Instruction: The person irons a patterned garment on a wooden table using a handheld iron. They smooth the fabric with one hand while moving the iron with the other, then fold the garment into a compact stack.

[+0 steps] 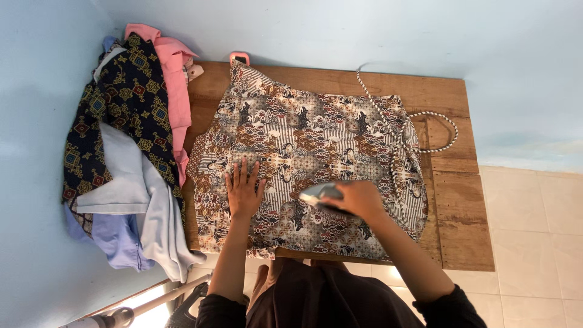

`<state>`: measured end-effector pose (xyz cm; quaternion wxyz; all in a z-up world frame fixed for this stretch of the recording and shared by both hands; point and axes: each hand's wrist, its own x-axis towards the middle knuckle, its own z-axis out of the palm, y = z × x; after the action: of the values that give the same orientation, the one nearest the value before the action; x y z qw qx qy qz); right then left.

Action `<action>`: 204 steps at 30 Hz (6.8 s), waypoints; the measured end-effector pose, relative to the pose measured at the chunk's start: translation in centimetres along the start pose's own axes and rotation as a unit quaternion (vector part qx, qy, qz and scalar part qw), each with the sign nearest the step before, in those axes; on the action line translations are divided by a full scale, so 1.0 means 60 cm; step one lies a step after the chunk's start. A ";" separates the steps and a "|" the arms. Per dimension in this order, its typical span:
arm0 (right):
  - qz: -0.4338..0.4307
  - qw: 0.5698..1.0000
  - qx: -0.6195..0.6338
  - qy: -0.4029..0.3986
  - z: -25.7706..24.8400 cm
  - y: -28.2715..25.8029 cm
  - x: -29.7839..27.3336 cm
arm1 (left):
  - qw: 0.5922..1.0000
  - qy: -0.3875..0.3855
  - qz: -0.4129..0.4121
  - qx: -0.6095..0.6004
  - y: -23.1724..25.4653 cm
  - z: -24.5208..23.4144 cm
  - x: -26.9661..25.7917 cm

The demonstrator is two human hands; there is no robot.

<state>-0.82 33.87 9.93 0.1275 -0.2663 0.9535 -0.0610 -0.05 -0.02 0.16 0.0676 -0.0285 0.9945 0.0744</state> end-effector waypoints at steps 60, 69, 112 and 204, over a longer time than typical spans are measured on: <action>0.101 0.976 -0.111 0.160 -0.015 0.207 0.041 | 0.999 0.020 0.046 -0.001 -0.001 0.013 0.090; 0.076 0.979 -0.112 0.153 -0.019 0.294 0.012 | 0.994 -0.034 0.058 0.087 0.023 0.018 0.131; -0.204 0.977 0.019 0.055 -0.008 -0.105 0.344 | 0.970 0.227 -0.034 -0.083 -0.176 -0.014 0.126; -0.063 0.991 -0.093 0.074 -0.020 0.075 0.202 | 0.999 -0.020 -0.010 -0.027 0.064 -0.044 0.085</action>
<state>-13.36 31.45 7.69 0.0271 -0.3309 0.9433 0.0007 -5.71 3.11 2.58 0.0872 -0.0384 0.9903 0.1008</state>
